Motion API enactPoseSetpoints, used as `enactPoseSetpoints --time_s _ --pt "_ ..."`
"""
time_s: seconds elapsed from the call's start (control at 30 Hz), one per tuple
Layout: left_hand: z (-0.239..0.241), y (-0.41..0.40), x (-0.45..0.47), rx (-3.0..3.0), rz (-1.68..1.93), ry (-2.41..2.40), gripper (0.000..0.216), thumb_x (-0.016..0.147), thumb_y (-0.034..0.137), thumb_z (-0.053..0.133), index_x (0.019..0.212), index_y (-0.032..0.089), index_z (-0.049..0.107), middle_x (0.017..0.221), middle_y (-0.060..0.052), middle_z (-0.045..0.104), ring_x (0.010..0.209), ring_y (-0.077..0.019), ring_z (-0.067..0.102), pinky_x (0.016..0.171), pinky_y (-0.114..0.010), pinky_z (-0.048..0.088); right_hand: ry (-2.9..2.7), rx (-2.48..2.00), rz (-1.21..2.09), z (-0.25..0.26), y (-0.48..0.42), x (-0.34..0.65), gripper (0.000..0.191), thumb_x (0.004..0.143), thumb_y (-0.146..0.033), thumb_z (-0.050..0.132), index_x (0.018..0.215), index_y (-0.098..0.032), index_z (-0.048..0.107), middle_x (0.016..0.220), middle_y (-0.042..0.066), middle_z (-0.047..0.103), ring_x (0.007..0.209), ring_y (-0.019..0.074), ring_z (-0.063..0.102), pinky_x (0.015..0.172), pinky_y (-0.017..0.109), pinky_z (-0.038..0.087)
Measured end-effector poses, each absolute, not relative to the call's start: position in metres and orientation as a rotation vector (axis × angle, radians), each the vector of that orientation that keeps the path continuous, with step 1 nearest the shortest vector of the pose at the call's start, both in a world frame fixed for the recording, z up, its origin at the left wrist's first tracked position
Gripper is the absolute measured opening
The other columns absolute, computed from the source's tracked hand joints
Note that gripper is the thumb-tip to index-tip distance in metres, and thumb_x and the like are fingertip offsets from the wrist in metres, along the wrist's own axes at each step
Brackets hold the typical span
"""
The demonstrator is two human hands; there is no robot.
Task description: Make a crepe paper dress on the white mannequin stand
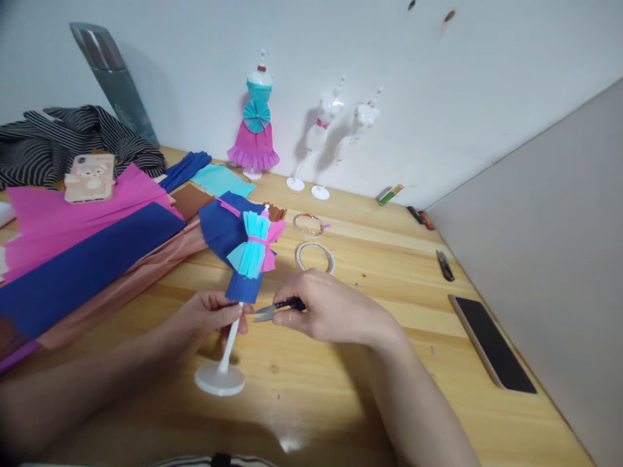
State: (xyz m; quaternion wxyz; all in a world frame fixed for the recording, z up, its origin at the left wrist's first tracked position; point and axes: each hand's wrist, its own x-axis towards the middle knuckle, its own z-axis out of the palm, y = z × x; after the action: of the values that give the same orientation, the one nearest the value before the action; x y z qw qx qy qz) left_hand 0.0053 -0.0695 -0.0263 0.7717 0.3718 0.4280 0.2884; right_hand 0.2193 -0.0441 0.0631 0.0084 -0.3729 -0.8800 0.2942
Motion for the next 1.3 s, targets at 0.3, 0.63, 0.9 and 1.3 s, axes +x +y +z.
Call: enactPoseSetpoints --time_s 0.3,0.63,0.9,1.3 --pt "-0.019 -0.069 0.008 0.912 0.391 1.13 0.037 0.063 0.045 0.072 0.052 0.012 0.057 0.044 0.001 0.057 0.034 -0.0069 0.049 0.038 -0.019 0.042 -2.986 -1.351 0.887 0.045 -0.039 0.211 0.013 0.077 -0.022 0.068 0.088 -0.024 0.075 0.071 0.001 0.071 0.061 0.0141 0.059 0.052 0.023 0.032" --pt "-0.022 -0.069 0.006 0.985 0.389 1.124 0.037 0.064 0.044 0.068 0.05 0.014 0.053 0.038 0.003 0.052 0.031 -0.0066 0.046 0.035 -0.018 0.037 -2.685 -0.988 0.628 0.062 -0.045 0.216 0.024 0.091 -0.032 0.055 0.105 -0.017 0.067 0.088 0.007 0.067 0.067 0.0132 0.058 0.062 0.023 0.04" --pt "-0.017 -0.068 0.004 0.884 0.492 1.036 0.042 0.057 0.051 0.072 0.051 0.013 0.056 0.042 0.0 0.055 0.034 -0.0069 0.047 0.035 -0.018 0.038 -2.61 -0.96 -0.161 0.038 -0.041 0.207 0.03 0.094 -0.033 0.046 0.1 -0.011 0.067 0.079 0.008 0.064 0.062 0.0153 0.056 0.053 0.026 0.036" --pt "-0.008 -0.066 0.001 1.46 0.303 1.364 0.039 0.072 0.034 0.061 0.04 0.017 0.046 0.033 0.005 0.042 0.034 -0.0082 0.039 0.041 -0.022 0.028 -2.581 -0.916 -0.149 0.034 -0.04 0.204 0.029 0.095 -0.034 0.046 0.098 -0.012 0.065 0.081 0.008 0.066 0.066 0.0153 0.058 0.056 0.026 0.039"
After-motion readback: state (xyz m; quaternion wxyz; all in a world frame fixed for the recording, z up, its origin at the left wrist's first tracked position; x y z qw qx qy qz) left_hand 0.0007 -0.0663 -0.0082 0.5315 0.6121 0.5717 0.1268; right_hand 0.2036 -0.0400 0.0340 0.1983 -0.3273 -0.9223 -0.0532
